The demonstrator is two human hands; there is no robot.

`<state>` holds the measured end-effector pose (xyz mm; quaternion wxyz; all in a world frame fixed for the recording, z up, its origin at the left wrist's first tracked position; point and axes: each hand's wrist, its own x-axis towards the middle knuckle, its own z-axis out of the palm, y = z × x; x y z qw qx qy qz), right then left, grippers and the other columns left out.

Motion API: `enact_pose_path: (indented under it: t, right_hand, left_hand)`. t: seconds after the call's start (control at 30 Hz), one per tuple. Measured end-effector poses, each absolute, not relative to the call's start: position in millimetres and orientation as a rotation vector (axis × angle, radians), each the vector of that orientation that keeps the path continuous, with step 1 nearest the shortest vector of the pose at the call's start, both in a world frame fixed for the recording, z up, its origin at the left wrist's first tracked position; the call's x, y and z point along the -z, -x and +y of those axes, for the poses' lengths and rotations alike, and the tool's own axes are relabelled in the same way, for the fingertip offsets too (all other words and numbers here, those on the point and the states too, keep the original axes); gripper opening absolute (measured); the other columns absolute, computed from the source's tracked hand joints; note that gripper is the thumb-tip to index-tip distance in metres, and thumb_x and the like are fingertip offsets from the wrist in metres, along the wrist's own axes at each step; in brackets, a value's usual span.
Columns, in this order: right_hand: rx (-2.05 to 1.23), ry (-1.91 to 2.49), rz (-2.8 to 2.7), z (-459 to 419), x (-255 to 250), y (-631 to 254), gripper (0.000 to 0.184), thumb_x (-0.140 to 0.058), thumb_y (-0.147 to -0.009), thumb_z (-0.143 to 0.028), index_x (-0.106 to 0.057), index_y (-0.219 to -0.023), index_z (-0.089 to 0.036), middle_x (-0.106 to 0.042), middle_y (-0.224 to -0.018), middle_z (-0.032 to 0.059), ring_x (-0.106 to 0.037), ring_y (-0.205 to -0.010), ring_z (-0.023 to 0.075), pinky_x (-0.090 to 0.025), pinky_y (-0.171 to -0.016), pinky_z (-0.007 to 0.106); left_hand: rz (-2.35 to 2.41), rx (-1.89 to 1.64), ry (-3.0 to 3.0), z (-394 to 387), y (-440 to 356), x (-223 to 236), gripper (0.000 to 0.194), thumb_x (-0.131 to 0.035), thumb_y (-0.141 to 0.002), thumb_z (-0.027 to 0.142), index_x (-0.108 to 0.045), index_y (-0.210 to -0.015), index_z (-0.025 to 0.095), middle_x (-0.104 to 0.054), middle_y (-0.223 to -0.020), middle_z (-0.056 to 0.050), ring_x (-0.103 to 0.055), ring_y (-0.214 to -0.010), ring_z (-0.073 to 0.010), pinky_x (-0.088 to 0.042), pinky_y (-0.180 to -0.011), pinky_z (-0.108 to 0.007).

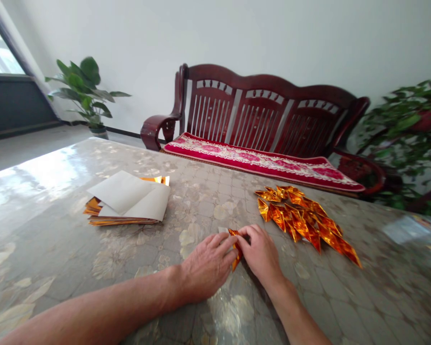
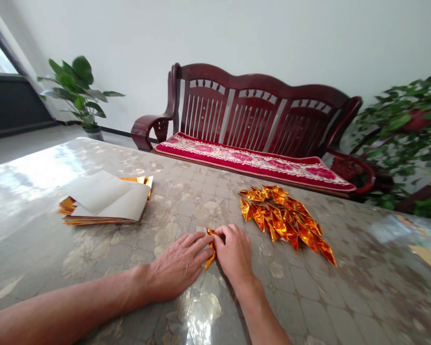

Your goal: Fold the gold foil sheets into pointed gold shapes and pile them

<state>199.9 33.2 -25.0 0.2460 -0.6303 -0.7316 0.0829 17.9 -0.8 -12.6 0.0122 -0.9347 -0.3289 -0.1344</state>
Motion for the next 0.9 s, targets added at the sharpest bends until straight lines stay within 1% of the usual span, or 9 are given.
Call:
enact_pose_path:
  t: [0.17,0.33,0.47,0.57,0.7,0.9]
  right_hand:
    - [-0.222,1.727,-2.017,32.6,23.4,-198.6,0.011,-0.056,-0.088,-0.030,-0.065,-0.084,-0.024,-0.066,-0.090,0.0018,-0.060,-0.089,0.0208,-0.039,-0.079,0.032]
    - [-0.242,1.744,-2.007,33.5,22.0,-198.0,0.013,-0.054,-0.089,-0.030,-0.064,-0.084,-0.024,-0.066,-0.091,0.0015,-0.061,-0.089,0.0201,-0.037,-0.079,0.032]
    - [-0.217,1.747,-2.026,33.6,22.1,-197.9,0.010,-0.055,-0.089,-0.029,-0.064,-0.087,-0.025,-0.066,-0.092,0.0017,-0.061,-0.090,0.0212,-0.037,-0.078,0.033]
    - [-0.168,1.732,-2.043,34.2,22.5,-197.4,0.008,-0.058,-0.087,-0.027,-0.065,-0.088,-0.026,-0.067,-0.090,0.0011,-0.061,-0.086,0.0207,-0.036,-0.075,0.032]
    - [-0.148,1.757,-2.047,35.7,22.4,-195.6,0.007,-0.059,-0.085,-0.026,-0.066,-0.083,-0.026,-0.067,-0.087,0.0006,-0.060,-0.081,0.0202,-0.035,-0.072,0.032]
    - [-0.100,1.731,-2.094,35.4,24.5,-192.9,0.007,-0.057,-0.087,-0.024,-0.062,-0.082,-0.024,-0.065,-0.086,0.0015,-0.059,-0.082,0.0204,-0.035,-0.074,0.032]
  left_hand:
    - [-1.036,0.412,2.910,0.4,-17.8,13.7,0.029,-0.044,-0.097,0.022,-0.051,-0.124,0.015,-0.053,-0.130,-0.012,-0.045,-0.125,-0.0286,-0.043,-0.103,-0.042]
    - [-1.050,0.409,2.907,-0.8,-17.7,12.0,0.026,-0.044,-0.097,0.022,-0.052,-0.121,0.017,-0.056,-0.124,-0.011,-0.050,-0.117,-0.0268,-0.045,-0.099,-0.042]
    - [-1.095,0.428,2.882,-2.1,-17.8,10.6,0.027,-0.042,-0.098,0.023,-0.051,-0.123,0.017,-0.055,-0.125,-0.012,-0.049,-0.119,-0.0276,-0.045,-0.097,-0.042]
    - [-1.107,0.440,2.879,-2.3,-17.7,10.9,0.027,-0.042,-0.099,0.024,-0.050,-0.124,0.018,-0.055,-0.124,-0.012,-0.049,-0.118,-0.0279,-0.045,-0.097,-0.043]
    - [-1.112,0.448,2.881,-1.5,-17.6,12.3,0.027,-0.044,-0.098,0.024,-0.050,-0.124,0.019,-0.054,-0.125,-0.012,-0.048,-0.118,-0.0275,-0.044,-0.097,-0.042]
    - [-1.159,0.443,2.848,-1.6,-17.9,15.2,0.023,-0.045,-0.098,0.028,-0.053,-0.118,0.020,-0.051,-0.128,-0.013,-0.048,-0.118,-0.0283,-0.044,-0.096,-0.043]
